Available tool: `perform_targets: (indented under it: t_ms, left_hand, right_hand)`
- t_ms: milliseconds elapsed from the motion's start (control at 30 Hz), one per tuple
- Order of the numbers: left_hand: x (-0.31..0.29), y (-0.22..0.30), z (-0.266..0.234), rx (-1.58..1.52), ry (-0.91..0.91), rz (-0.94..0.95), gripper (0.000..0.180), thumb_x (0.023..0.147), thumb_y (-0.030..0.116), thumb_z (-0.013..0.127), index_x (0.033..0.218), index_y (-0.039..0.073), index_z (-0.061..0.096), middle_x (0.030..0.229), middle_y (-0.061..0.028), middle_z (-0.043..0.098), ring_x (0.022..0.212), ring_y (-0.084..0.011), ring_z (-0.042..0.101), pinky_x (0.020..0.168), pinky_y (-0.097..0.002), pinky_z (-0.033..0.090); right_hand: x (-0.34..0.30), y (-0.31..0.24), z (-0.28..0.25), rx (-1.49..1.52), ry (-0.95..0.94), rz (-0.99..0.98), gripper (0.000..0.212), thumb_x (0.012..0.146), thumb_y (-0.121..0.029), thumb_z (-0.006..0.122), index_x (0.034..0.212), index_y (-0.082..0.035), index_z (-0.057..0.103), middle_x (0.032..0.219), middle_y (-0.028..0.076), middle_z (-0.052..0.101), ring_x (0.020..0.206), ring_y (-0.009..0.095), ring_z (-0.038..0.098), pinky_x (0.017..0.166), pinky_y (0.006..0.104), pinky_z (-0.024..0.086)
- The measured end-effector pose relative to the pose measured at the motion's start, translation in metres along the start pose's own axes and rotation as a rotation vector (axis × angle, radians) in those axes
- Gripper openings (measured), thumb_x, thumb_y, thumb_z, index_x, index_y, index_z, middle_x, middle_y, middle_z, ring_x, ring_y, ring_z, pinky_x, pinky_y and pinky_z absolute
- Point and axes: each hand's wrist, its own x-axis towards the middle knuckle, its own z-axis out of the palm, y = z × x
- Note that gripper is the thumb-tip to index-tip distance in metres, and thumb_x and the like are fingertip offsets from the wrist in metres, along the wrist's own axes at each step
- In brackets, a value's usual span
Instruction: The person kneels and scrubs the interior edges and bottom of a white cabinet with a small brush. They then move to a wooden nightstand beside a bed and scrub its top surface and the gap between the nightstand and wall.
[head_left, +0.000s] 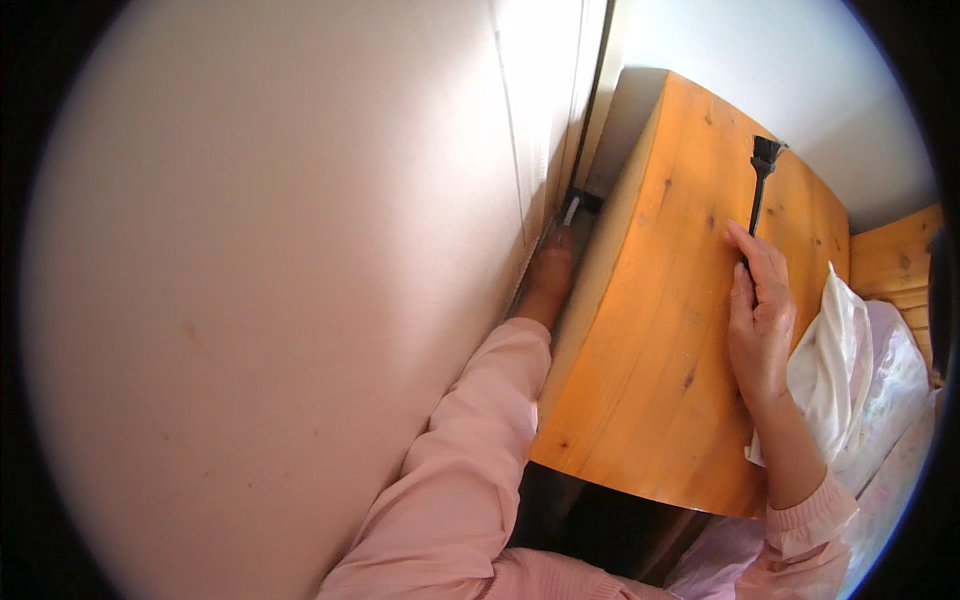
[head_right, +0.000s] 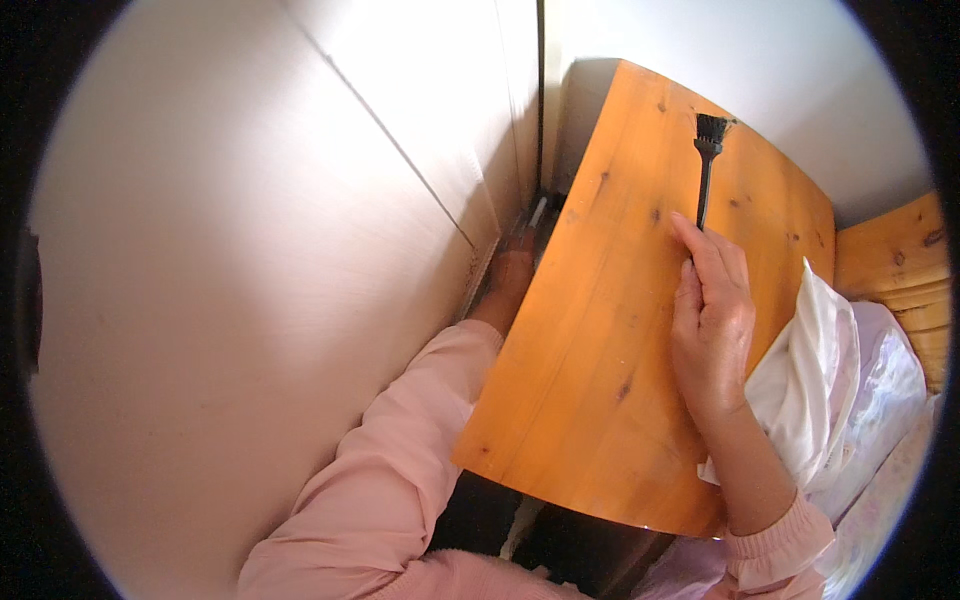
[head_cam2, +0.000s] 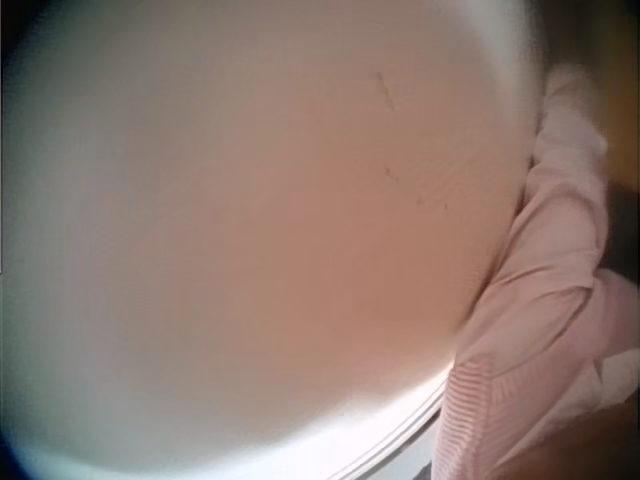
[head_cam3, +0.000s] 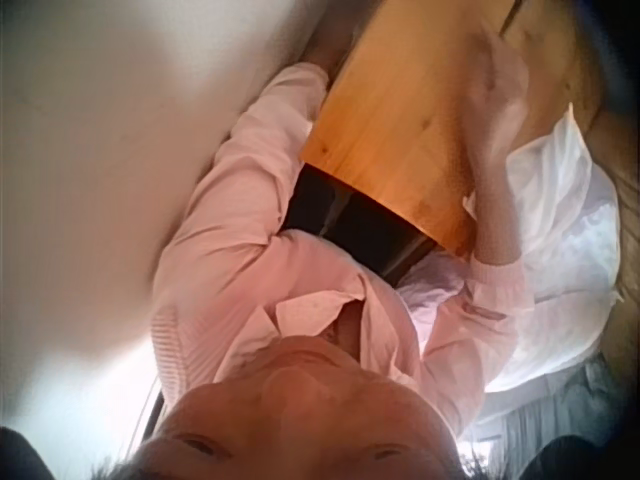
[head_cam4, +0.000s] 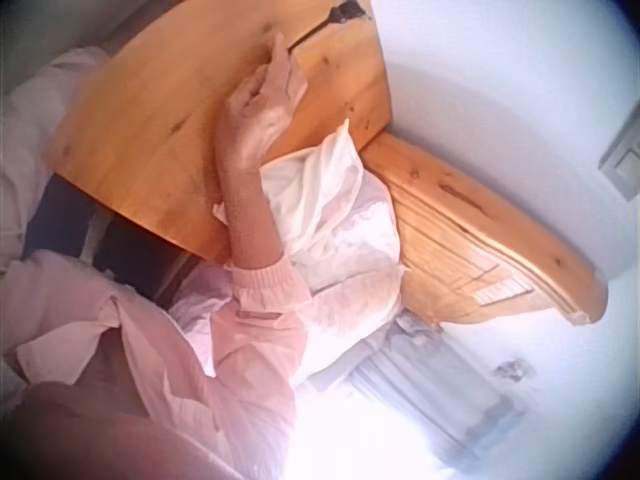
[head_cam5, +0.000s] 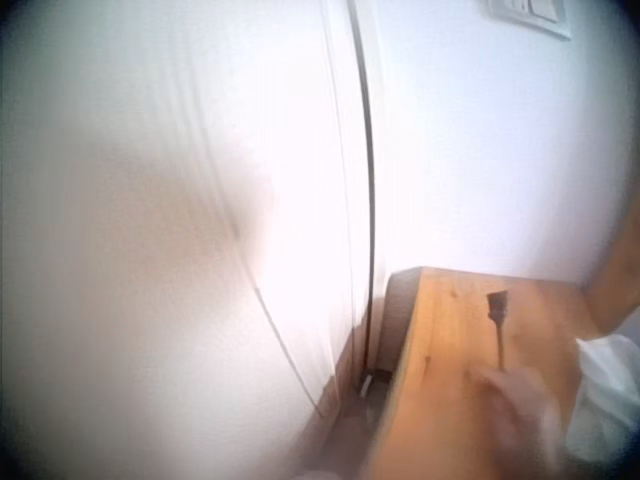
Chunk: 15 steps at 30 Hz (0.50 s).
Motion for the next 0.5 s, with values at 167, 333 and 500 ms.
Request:
perform_targets:
  t_ms: [167, 333, 500]
  left_hand:
    - [0.015, -0.002, 0.023, 0.047, -0.082, -0.103, 0.025, 0.086, 0.007, 0.045, 0.110, 0.005, 0.050, 0.100, -0.0220, 0.061, 0.079, -0.0353, 0.066, 0.065, -0.0444, 0.054]
    - [0.008, -0.003, 0.017, 0.018, -0.120, -0.112, 0.017, 0.087, 0.010, 0.047, 0.097, 0.004, 0.059, 0.089, -0.0217, 0.066, 0.076, -0.0347, 0.067, 0.065, -0.0453, 0.054]
    - [-0.061, -0.007, -0.029, -0.056, -0.316, -0.234, 0.019, 0.085, 0.008, 0.048, 0.093, 0.000, 0.063, 0.083, -0.0210, 0.067, 0.076, -0.0357, 0.066, 0.065, -0.0462, 0.054]
  right_hand:
    - [-0.001, 0.001, 0.002, 0.000, 0.010, -0.056, 0.031, 0.085, 0.009, 0.044, 0.112, 0.001, 0.057, 0.101, 0.014, 0.060, 0.098, 0.027, 0.056, 0.087, 0.0305, 0.043]
    - [-0.001, 0.004, 0.002, 0.028, 0.023, -0.060, 0.029, 0.086, 0.008, 0.045, 0.111, 0.002, 0.057, 0.100, 0.014, 0.060, 0.096, 0.025, 0.057, 0.086, 0.0295, 0.044]
    - [-0.002, 0.008, 0.000, 0.071, 0.027, -0.046, 0.027, 0.087, 0.007, 0.044, 0.109, 0.002, 0.058, 0.100, 0.014, 0.060, 0.096, 0.024, 0.057, 0.086, 0.0293, 0.044]
